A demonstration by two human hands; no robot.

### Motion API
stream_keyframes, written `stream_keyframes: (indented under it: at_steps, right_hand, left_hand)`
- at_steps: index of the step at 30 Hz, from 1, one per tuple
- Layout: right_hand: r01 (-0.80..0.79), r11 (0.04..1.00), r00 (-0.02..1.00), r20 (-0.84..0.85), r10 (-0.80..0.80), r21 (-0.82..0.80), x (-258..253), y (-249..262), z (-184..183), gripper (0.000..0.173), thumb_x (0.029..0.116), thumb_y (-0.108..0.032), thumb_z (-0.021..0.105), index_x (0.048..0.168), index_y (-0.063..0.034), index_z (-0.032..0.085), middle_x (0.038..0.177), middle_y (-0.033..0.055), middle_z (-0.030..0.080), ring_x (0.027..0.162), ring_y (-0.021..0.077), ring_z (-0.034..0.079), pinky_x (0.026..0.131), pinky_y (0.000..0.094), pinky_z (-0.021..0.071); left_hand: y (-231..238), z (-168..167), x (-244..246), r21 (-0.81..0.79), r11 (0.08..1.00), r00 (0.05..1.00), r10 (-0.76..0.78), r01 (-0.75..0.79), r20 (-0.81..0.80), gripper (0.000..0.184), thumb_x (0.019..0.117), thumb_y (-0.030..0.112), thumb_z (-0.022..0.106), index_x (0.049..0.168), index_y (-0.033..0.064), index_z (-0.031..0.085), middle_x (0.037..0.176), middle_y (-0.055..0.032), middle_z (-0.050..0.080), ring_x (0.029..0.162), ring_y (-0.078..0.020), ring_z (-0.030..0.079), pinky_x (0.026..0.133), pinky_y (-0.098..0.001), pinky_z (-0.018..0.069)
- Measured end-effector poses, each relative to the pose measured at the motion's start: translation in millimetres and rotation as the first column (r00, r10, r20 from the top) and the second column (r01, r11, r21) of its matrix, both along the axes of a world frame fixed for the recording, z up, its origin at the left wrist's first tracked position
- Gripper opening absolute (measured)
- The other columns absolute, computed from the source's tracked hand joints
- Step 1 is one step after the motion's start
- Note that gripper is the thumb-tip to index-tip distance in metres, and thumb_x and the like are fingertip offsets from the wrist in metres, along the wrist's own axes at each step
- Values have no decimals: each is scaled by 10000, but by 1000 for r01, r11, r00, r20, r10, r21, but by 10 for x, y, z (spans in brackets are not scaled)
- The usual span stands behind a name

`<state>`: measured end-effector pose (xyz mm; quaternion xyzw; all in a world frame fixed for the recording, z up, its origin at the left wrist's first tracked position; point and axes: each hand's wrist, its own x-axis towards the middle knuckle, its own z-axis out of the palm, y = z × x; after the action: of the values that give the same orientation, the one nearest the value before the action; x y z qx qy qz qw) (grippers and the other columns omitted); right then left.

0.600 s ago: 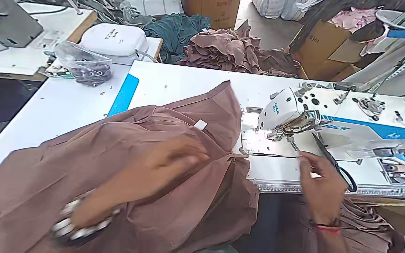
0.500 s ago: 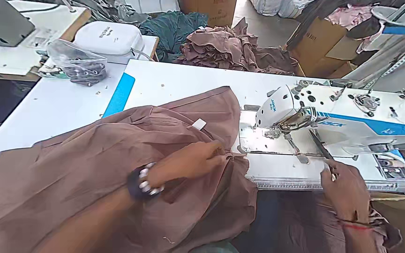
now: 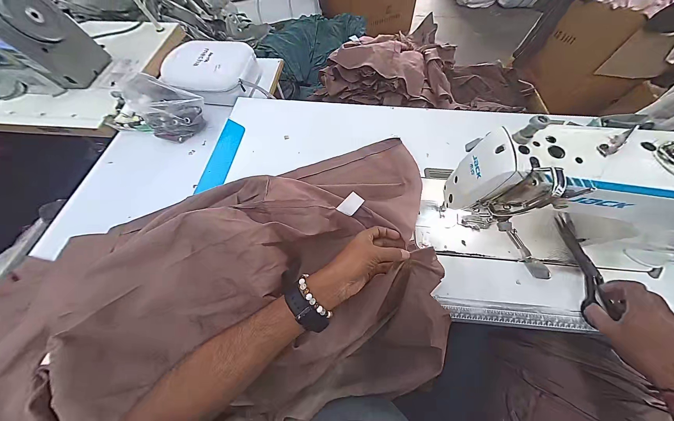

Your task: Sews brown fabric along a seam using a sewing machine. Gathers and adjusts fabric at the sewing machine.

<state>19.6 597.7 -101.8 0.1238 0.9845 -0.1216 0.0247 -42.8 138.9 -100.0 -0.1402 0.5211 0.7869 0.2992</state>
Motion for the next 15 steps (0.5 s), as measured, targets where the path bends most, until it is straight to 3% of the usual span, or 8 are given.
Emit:
stream_keyframes:
  at_steps: [3, 5, 7, 8, 10, 11, 13, 15]
  right_hand:
    - [134, 977, 990, -9, -138, -164, 88, -44, 5, 687, 789, -294, 776, 1334, 19, 497, 922, 205, 716, 784, 384, 694, 709, 646, 525]
    - [173, 854, 977, -26, -213, -490, 225, -123, 1, 519, 870, -175, 697, 1307, 4, 481, 922, 106, 738, 737, 205, 720, 681, 435, 605]
    - [100, 438, 957, -33, -287, -893, 474, -308, -32, 162, 1011, -151, 538, 1163, -99, 518, 963, 54, 758, 734, 131, 739, 638, 278, 625]
    - [42, 162, 944, -14, -330, -986, 623, -439, -31, 117, 1026, -247, 599, 1102, -162, 622, 955, 38, 756, 712, 105, 721, 606, 233, 608]
    - [-72, -241, 961, -3, -277, -968, 934, -735, 21, 241, 967, -395, 674, 1098, -209, 756, 875, -35, 747, 637, 38, 686, 525, 182, 567]
    - [-145, -403, 981, -80, -175, -904, 1039, -883, 9, 317, 969, -407, 662, 1147, -168, 768, 895, -22, 762, 654, 47, 698, 537, 193, 571]
    - [-127, -523, 983, -177, 46, -843, 1108, -1195, 28, 326, 982, -382, 667, 1193, -144, 739, 951, -20, 760, 704, 37, 696, 569, 182, 561]
    - [9, -439, 969, -100, 225, -899, 1032, -1437, 157, 189, 980, -350, 692, 1024, -166, 702, 810, -32, 684, 591, 25, 620, 477, 171, 498]
  left_hand:
    - [-85, -105, -10, 21, 999, 998, -44, 46, -53, 526, 857, -51, 747, 1325, 44, 528, 1213, -122, 690, 1035, -207, 707, 836, -346, 605]
    - [-121, -146, -25, 36, 996, 990, -78, 82, -119, 590, 842, -59, 752, 1374, 53, 521, 1305, -131, 659, 1073, -223, 695, 831, -354, 605]
    - [-147, -177, -13, 42, 991, 979, -118, 126, -168, 624, 831, -41, 769, 1390, 70, 514, 1335, -118, 646, 1064, -208, 691, 817, -340, 602]
    - [-158, -188, -20, 49, 987, 973, -142, 153, -184, 639, 828, -32, 774, 1400, 84, 514, 1352, -109, 640, 1058, -197, 691, 810, -328, 600]
    - [-198, -202, -15, 81, 974, 964, -193, 210, -183, 652, 833, -36, 769, 1412, 119, 512, 1383, -87, 621, 1065, -180, 687, 815, -314, 601]
    - [-230, -200, -15, 101, 966, 959, -217, 237, -182, 651, 840, -48, 757, 1414, 133, 510, 1394, -78, 616, 1051, -166, 690, 803, -303, 602]
    - [-301, -190, -36, 152, 944, 947, -265, 293, -183, 655, 851, -85, 725, 1419, 142, 492, 1417, -79, 595, 1029, -160, 698, 804, -306, 608]
    - [-331, -204, -50, 204, 918, 933, -303, 341, -195, 654, 860, -106, 697, 1427, 136, 478, 1423, -88, 584, 1019, -161, 696, 822, -314, 604]
